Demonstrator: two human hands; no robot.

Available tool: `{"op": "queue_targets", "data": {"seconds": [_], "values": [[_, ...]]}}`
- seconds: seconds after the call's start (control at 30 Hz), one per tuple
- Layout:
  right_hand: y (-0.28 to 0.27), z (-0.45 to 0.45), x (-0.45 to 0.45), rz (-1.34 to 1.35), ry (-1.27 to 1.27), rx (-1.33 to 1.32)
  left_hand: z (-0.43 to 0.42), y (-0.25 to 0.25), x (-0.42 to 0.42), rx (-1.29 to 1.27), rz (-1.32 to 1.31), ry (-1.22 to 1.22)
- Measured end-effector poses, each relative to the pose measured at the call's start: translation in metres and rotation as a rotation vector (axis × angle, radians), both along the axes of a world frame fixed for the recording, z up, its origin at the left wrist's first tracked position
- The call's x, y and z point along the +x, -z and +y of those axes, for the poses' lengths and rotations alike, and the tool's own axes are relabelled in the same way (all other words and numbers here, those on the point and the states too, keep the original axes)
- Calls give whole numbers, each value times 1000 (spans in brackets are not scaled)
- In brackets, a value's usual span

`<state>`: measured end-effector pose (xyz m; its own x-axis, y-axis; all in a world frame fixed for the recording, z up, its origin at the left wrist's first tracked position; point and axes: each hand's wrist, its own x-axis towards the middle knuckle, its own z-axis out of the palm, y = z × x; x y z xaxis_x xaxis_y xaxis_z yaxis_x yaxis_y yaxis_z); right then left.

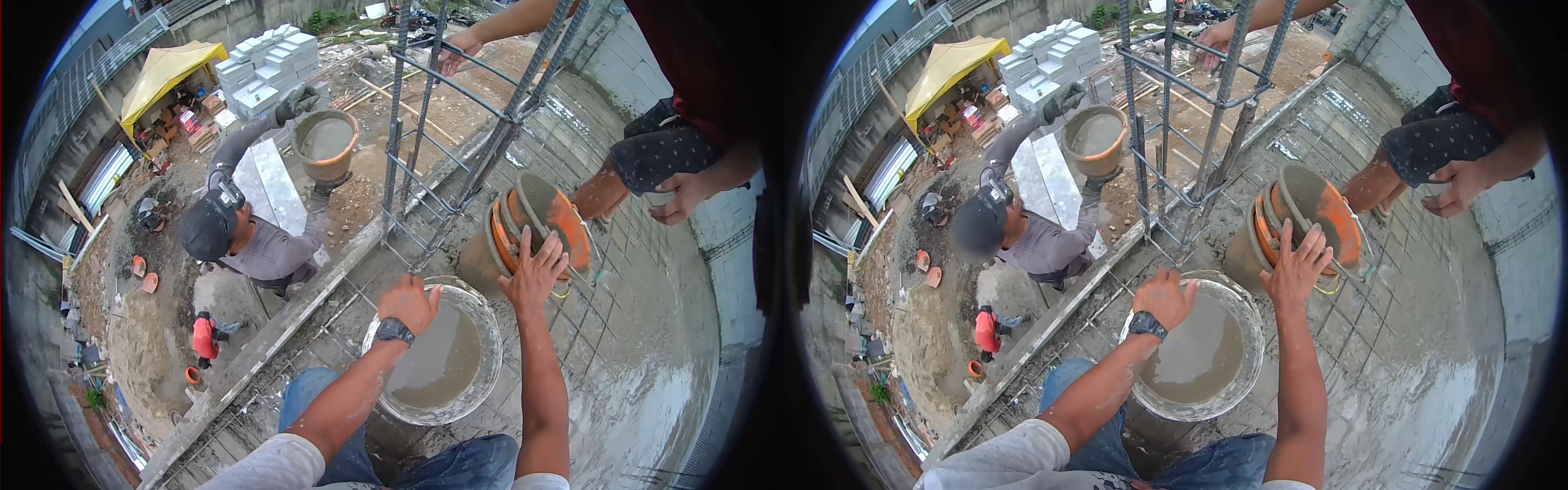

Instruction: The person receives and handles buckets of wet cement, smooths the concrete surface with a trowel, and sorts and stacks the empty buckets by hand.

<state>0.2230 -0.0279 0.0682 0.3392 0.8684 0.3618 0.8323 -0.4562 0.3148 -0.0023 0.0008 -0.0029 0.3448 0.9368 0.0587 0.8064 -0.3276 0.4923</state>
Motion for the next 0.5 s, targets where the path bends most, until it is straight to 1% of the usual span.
{"op": "queue_targets", "data": {"seconds": [0.5], "values": [[3, -1, -4, 8, -6, 34, 1, 2, 0, -11, -29, 9]]}}
